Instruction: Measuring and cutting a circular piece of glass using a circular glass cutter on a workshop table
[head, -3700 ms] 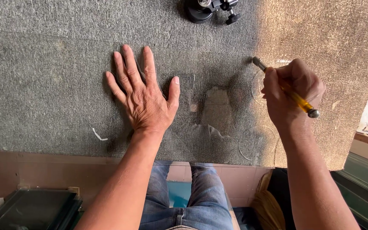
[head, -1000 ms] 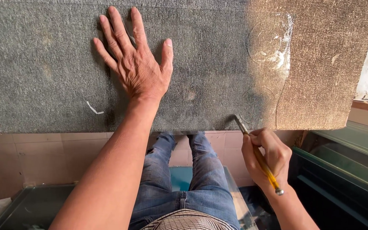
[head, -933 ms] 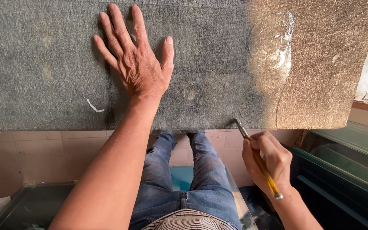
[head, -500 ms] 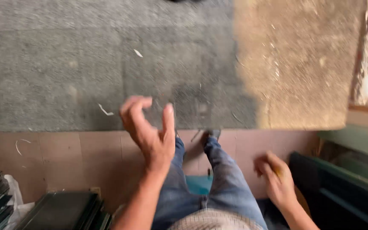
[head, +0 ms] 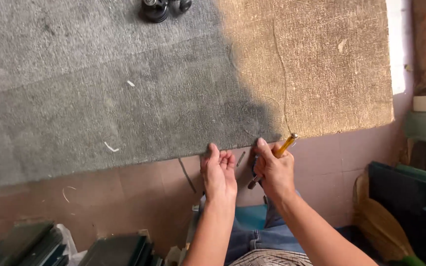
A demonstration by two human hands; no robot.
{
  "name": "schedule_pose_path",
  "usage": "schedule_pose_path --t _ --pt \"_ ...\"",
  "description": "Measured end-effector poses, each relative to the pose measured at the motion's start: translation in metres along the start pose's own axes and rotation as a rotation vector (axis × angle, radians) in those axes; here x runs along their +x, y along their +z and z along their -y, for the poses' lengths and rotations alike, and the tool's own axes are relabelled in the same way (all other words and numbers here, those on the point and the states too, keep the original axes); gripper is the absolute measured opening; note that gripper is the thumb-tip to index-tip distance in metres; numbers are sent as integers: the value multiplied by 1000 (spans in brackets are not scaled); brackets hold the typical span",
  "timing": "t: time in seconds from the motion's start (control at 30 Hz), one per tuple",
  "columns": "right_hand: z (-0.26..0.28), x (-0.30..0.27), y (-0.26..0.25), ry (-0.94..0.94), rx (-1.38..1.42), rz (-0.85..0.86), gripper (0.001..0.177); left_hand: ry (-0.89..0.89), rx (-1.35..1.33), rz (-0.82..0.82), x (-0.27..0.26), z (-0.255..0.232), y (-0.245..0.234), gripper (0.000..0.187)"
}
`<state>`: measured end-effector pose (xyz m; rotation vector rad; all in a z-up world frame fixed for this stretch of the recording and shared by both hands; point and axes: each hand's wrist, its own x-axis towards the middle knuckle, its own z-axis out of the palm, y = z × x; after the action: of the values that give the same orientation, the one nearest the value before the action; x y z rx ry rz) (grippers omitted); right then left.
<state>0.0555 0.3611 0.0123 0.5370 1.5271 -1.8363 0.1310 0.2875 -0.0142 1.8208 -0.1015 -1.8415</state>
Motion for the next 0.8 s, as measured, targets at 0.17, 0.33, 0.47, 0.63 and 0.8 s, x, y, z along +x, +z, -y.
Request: schedule_pose_path --t 0.17,0.33,0.47,0.63,0.8 --pt "-13 -9 -23 -51 -145 95 34 70 43 -32 -14 2 -21 30" --pt "-28 -11 -38 -35 -240 175 32 28 72 -8 -36 -4 -25 33" --pt "-33 1 -36 -36 -183 326 40 -22 -110 67 -31 -9 -12 32" --pt "-27 14 -31 -98 -206 430 51 -61 -197 80 0 6 -19 41" --pt "-26 21 -34 -34 -160 534 47 -53 -169 46 1 3 -15 43"
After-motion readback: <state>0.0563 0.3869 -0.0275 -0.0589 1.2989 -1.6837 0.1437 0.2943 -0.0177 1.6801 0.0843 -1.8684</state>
